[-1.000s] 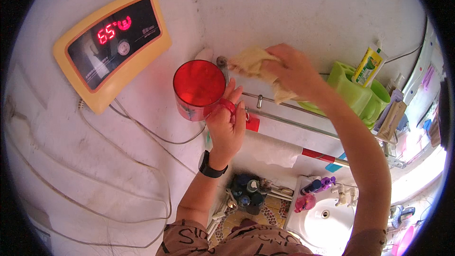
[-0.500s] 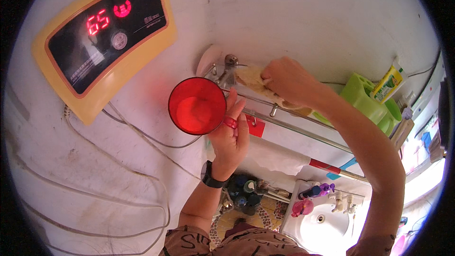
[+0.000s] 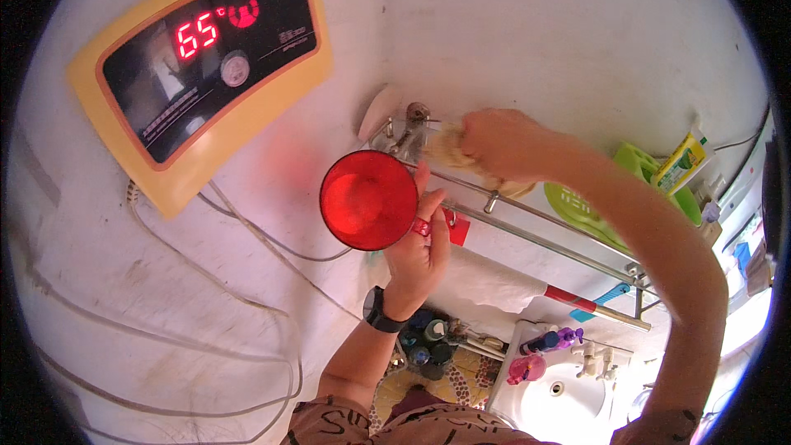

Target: The person washes a pink cup in a sink, wipes a wall-mounted metal shelf and the surrounding wall with a cloth, and organizes toothbrushes and cups on the shelf.

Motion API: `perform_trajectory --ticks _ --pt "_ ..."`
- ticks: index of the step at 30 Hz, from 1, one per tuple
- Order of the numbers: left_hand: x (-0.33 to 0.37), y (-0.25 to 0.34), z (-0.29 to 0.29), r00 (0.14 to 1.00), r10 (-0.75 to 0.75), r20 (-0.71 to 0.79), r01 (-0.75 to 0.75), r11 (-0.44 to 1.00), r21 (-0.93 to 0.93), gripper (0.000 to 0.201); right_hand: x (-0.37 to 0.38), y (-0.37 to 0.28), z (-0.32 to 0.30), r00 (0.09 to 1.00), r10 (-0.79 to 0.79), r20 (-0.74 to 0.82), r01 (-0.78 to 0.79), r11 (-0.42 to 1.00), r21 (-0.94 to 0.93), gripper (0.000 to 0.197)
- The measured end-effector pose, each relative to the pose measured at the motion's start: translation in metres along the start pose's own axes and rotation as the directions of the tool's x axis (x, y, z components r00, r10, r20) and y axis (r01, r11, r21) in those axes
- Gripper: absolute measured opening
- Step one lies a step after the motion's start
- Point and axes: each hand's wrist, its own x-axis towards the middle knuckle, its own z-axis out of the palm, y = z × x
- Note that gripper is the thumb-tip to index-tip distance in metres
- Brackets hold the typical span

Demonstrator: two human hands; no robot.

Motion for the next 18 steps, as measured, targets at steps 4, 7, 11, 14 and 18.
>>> perform_trajectory --ticks 4,7,11,14,18 --pt "-0.002 0.014 -0.018 1.000 -0.002 0.011 0.002 1.000 0.004 0.021 -0.002 -0.007 -0.038 0.949 0.211 0.235 -0.205 0.978 -0.049 0.021" --pt "-0.018 0.019 -0.026 0.994 -0.108 0.011 0.109 0.991 -0.076 0.019 0.012 -0.011 -0.025 0.985 0.169 -0.021 -0.170 0.982 -0.082 0.025" --pt "-0.024 0.033 -0.034 0.938 -0.337 0.085 0.347 0.889 -0.299 0.014 0.030 -0.032 0.008 0.971 0.096 -0.221 -0.054 0.981 0.189 0.027" --pt "-0.034 0.037 -0.042 0.876 -0.450 0.172 0.481 0.799 -0.360 0.015 0.028 -0.015 0.005 0.985 -0.022 -0.173 0.061 0.973 0.225 0.021" --pt "-0.046 0.051 -0.053 0.835 -0.514 0.198 0.551 0.774 -0.313 0.017 0.023 -0.016 -0.038 0.992 0.042 0.123 -0.043 0.999 0.009 0.014"
